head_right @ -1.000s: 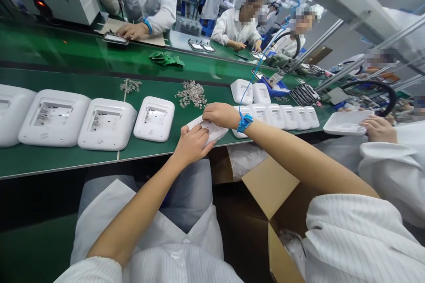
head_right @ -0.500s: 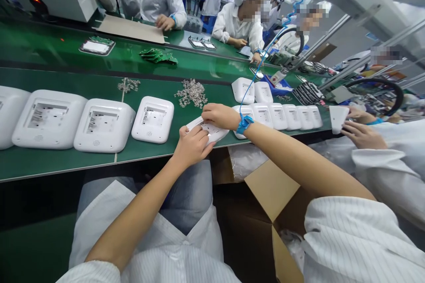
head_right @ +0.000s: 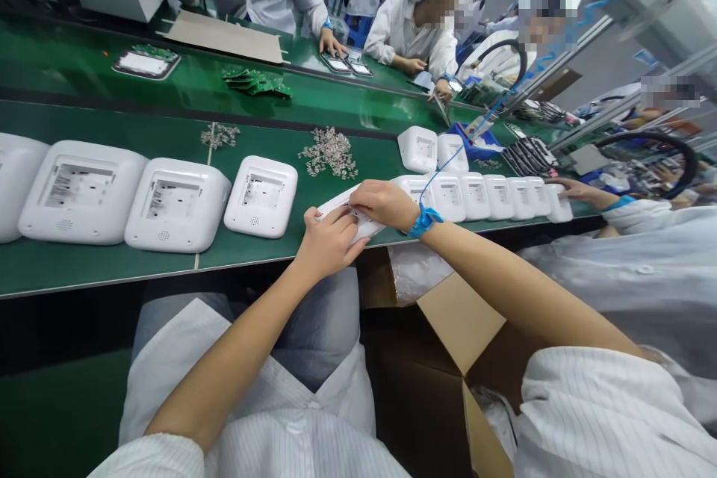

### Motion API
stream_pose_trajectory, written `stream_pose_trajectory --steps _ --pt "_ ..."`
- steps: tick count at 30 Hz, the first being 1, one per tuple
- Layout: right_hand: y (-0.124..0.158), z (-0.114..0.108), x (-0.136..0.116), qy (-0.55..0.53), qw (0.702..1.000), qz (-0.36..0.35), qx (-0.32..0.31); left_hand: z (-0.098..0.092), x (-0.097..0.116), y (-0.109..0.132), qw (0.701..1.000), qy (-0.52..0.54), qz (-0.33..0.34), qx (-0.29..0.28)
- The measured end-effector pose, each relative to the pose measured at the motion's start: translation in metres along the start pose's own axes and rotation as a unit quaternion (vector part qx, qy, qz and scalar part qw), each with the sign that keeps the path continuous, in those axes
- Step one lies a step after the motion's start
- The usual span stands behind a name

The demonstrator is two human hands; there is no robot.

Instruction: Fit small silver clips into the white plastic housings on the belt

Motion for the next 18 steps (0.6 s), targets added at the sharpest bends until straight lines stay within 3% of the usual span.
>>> stream_pose_trajectory --steps 5,8,10,14,18 --pt "-0.005 -0.007 -0.003 0.003 0.995 -0.083 -0.057 -0.002 0.001 -0.001 1.0 -0.002 -0.003 0.001" --pt "-0.005 -0.008 -0.007 0.012 0.991 -0.099 -0.084 -0.003 0.001 -0.001 1.0 -0.005 -0.015 -0.006" --pt "-0.002 -0.007 -0.01 0.052 0.995 -0.06 -0.057 -0.003 0.002 0.0 1.0 -0.003 -0.023 -0.015" --pt "0.0 -0.007 -0.003 0.121 0.989 0.082 0.006 -0.002 0.001 0.001 0.999 0.003 -0.023 -0.024" --pt "-0.012 -0.015 0.031 0.083 0.965 0.244 0.051 -0.004 0.003 0.005 1.0 -0.004 -0.003 -0.016"
Point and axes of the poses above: each hand's wrist, its own y-axis away from the middle knuckle, its own z-axis out of the palm, x = y × z, the point moved 1 cm from there along -y, towards the middle knuckle, and after that the axes turned 11 degrees about x, right-handed, at the moved point
